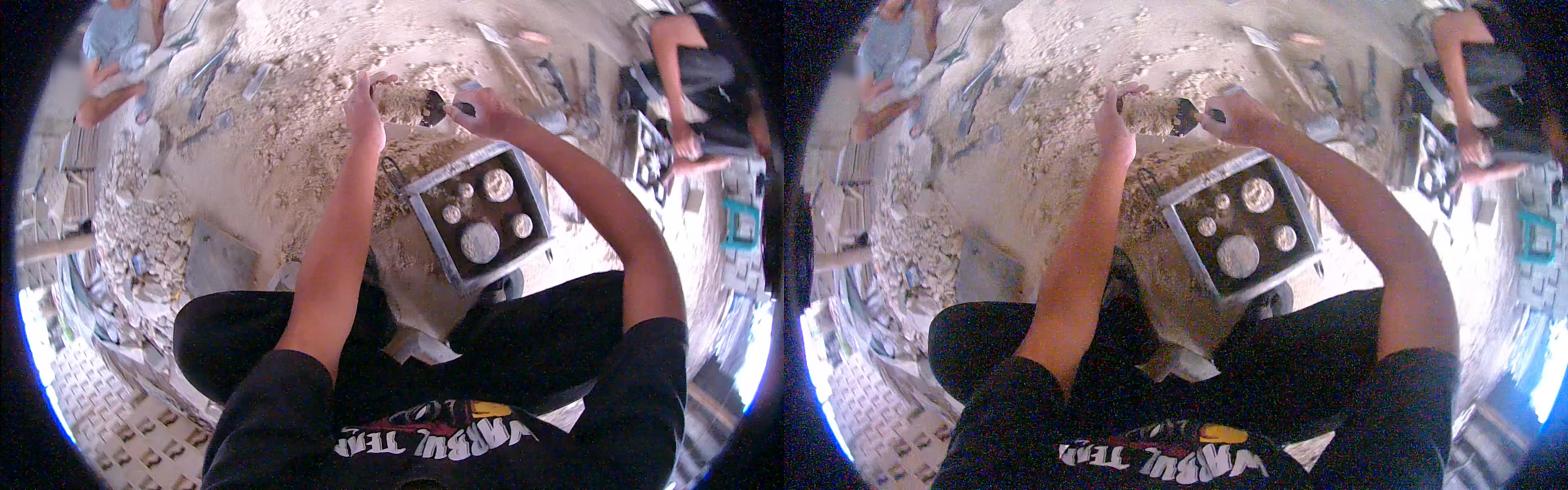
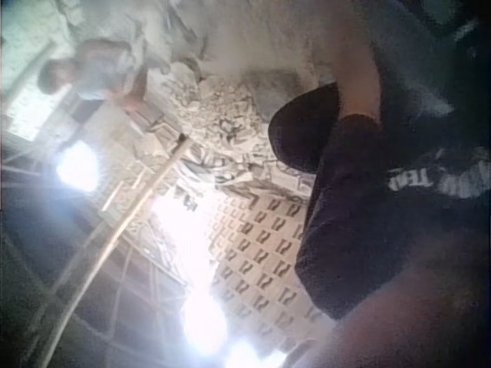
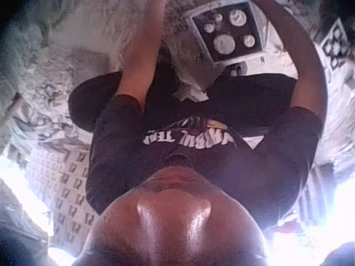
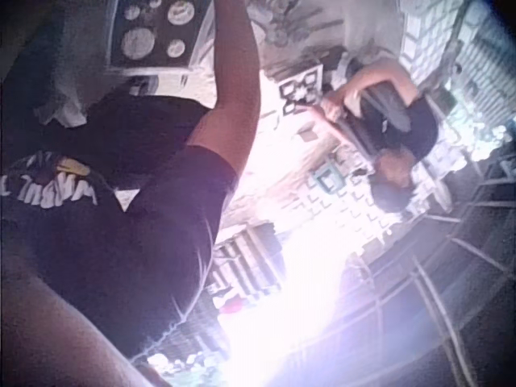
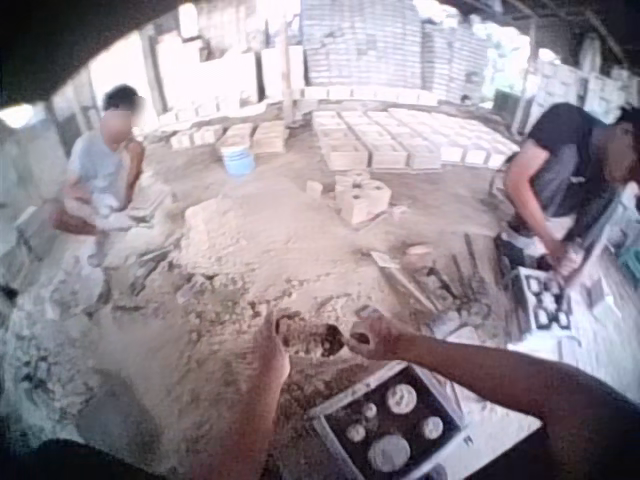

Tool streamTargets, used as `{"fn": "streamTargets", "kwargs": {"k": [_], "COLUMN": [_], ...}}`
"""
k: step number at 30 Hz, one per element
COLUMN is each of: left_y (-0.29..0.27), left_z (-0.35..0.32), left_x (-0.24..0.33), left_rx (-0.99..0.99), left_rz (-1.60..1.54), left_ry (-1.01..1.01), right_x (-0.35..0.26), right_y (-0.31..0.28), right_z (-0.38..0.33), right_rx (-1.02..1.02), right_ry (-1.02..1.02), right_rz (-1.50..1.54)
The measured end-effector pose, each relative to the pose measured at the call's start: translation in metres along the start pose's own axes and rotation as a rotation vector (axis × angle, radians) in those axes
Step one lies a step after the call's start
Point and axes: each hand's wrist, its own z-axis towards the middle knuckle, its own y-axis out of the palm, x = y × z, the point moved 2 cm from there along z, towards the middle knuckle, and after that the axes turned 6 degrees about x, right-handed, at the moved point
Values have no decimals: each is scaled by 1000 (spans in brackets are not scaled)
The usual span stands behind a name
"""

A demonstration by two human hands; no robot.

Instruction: The person fills a metal mold with white powder and small stone cylinders, then compacts the material around the cylinders using a small tool and a hammer.

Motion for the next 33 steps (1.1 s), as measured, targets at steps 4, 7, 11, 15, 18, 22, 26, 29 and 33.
{"fn": "streamTargets", "kwargs": {"k": [4, 7, 11, 15, 18, 22, 26, 29, 33], "left_y": [35, 65, 103, 121, 129, 127, 131, 129, 113], "left_z": [-40, -78, -117, -153, -173, -196, -221, -244, -267], "left_x": [-10, -22, -37, -72, -96, -109, -114, -123, -130], "left_rx": [-63, -222, -400, -466, -618, -657, -677, -662, -796], "left_rz": [35, 77, 345, 581, 753, 978, 921, 883, 1021], "left_ry": [-147, -151, 320, 614, 865, 910, 893, 863, 729], "right_x": [-12, -23, -36, -42, -42, -42, -40, -45, -64], "right_y": [-47, -77, -97, -97, -88, -77, -80, -89, -94], "right_z": [-58, -109, -171, -220, -242, -260, -274, -285, -302], "right_rx": [-91, -99, -64, -2, 37, 93, 135, 114, 79], "right_ry": [197, 300, 513, 673, 748, 654, 676, 703, 771], "right_rz": [-28, -94, -76, -121, -125, -110, -118, -168, -113]}}
